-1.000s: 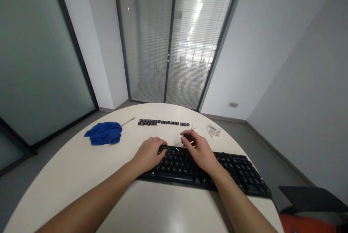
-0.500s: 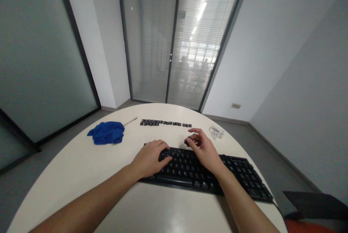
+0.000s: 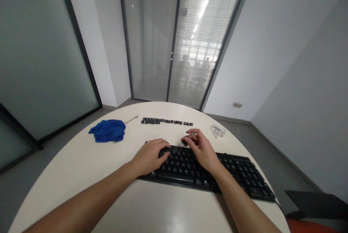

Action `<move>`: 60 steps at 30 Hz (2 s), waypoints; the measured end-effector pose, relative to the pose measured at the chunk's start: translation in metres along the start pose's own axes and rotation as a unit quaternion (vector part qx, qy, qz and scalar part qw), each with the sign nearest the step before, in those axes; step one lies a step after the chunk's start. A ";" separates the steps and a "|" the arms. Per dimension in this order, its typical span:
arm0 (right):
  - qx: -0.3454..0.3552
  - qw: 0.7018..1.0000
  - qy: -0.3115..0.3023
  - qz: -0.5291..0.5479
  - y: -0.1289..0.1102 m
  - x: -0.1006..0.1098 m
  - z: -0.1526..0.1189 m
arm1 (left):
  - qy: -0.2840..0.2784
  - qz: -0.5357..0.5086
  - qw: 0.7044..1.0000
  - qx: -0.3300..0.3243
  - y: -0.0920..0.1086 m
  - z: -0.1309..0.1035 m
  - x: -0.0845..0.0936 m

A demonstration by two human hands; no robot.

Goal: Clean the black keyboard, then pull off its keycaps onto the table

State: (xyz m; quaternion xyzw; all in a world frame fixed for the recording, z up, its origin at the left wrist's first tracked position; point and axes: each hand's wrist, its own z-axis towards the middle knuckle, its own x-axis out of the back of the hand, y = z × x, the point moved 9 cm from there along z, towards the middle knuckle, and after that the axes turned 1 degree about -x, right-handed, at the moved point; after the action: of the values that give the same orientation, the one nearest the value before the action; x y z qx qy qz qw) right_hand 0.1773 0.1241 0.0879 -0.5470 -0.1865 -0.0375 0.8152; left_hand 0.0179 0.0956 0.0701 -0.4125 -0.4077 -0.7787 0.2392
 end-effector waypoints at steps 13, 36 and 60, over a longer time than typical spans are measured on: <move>-0.005 1.000 0.006 0.006 0.003 -0.004 0.001 | 0.004 0.000 1.000 0.003 -0.002 0.000 -0.001; 0.012 0.999 -0.002 -0.047 -0.006 -0.011 -0.002 | 0.005 0.008 1.000 0.001 -0.001 0.000 -0.001; -0.033 0.999 0.034 0.014 0.007 -0.008 0.002 | 0.010 0.009 1.000 -0.004 -0.001 -0.001 0.000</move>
State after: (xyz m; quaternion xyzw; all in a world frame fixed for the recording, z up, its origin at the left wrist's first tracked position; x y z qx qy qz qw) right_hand 0.1716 0.1272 0.0799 -0.5747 -0.1499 -0.0507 0.8029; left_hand 0.0164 0.0950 0.0695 -0.4093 -0.3985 -0.7822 0.2487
